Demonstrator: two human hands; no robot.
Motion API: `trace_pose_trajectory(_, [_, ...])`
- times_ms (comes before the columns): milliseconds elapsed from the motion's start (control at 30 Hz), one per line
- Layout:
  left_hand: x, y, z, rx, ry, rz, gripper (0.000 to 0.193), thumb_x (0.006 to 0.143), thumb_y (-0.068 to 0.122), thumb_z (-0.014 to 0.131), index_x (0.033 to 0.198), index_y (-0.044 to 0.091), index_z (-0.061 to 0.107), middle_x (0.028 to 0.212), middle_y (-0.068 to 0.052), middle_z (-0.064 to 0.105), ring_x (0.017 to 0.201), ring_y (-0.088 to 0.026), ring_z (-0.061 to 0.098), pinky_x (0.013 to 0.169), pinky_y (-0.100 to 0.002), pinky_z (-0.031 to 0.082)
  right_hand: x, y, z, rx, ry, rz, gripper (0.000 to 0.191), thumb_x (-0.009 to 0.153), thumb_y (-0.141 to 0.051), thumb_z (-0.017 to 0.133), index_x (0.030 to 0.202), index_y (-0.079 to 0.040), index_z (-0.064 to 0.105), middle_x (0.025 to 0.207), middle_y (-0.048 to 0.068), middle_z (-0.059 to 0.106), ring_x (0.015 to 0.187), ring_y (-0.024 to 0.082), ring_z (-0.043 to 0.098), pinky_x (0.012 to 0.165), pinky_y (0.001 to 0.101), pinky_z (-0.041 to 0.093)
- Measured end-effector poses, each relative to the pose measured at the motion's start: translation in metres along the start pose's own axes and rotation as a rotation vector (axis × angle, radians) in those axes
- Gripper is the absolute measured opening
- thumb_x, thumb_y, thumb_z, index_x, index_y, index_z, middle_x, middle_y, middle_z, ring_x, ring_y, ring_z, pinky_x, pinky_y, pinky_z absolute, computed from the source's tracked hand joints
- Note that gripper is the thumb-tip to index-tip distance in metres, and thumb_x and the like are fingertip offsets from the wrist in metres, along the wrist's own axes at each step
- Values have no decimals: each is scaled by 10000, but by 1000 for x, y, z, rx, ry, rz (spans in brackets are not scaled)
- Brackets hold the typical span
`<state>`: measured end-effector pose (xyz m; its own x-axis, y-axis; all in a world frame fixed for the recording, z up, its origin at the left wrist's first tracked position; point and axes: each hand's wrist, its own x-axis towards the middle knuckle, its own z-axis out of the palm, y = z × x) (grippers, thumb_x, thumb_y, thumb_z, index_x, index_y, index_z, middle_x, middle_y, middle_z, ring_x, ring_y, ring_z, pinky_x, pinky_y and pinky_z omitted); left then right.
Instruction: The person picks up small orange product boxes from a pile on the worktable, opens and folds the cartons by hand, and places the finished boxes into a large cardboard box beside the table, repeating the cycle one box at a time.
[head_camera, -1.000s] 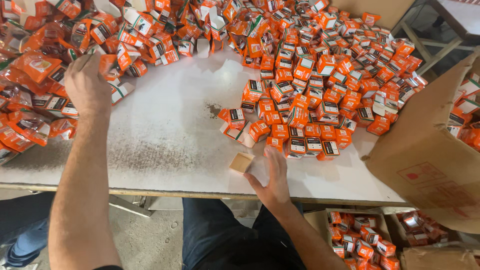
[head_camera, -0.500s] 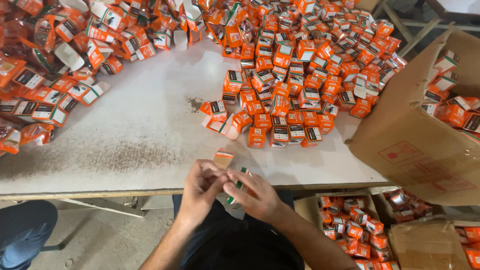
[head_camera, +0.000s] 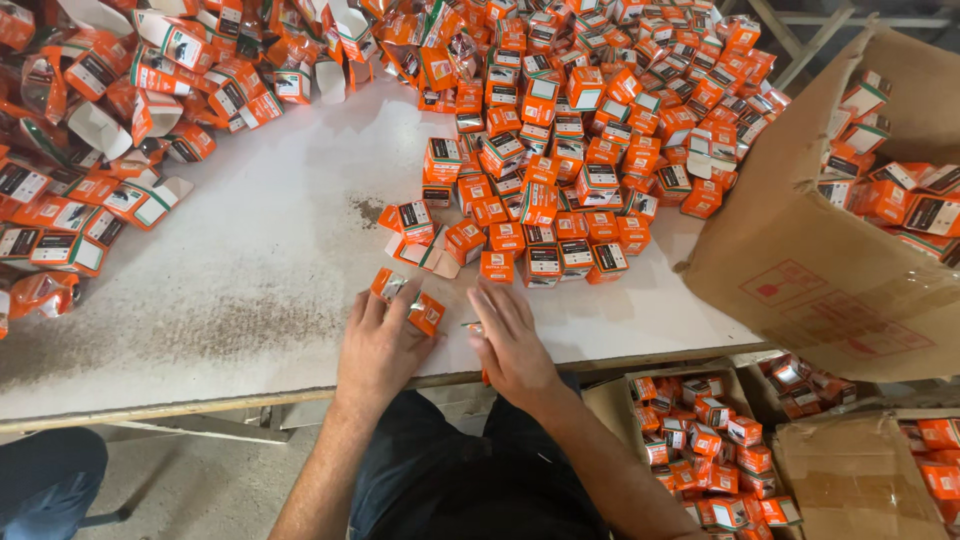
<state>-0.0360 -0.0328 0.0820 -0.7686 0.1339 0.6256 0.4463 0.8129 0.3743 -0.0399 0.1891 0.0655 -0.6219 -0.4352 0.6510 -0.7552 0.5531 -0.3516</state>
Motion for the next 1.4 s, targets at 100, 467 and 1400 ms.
trace_pose_trajectory(100, [-4, -2, -2, -20, 36, -82, 811, 606, 248, 892, 1343, 138, 570, 1268, -256, 562, 1130, -448, 580, 915, -516, 534, 5, -13, -15, 9, -134, -139, 658, 860, -292, 749, 1426, -20, 552, 1487, 195, 484, 1309, 403, 477, 1076, 520, 428])
trace_pose_trajectory(467, [-19, 7, 6, -14, 82, -30, 876, 731, 215, 865, 1468, 20, 432, 1282, -170, 635, 1050, -400, 614, 878, -480, 546, -11, 1, -7, -107, -158, -303, 378, 799, -247, 832, 1089, -60, 677, 1193, 72, 606, 1069, 283, 591, 924, 418, 512])
trace_pose_trajectory(1400, [-25, 6, -7, -167, -20, 98, 348, 716, 12, 774, 1043, 80, 675, 1288, -135, 702, 980, -318, 729, 811, -419, 607, 23, -16, -21, 318, -85, 325, 216, 915, -63, 669, 1125, -31, 703, 929, 136, 734, 711, 258, 697, 627, 349, 541])
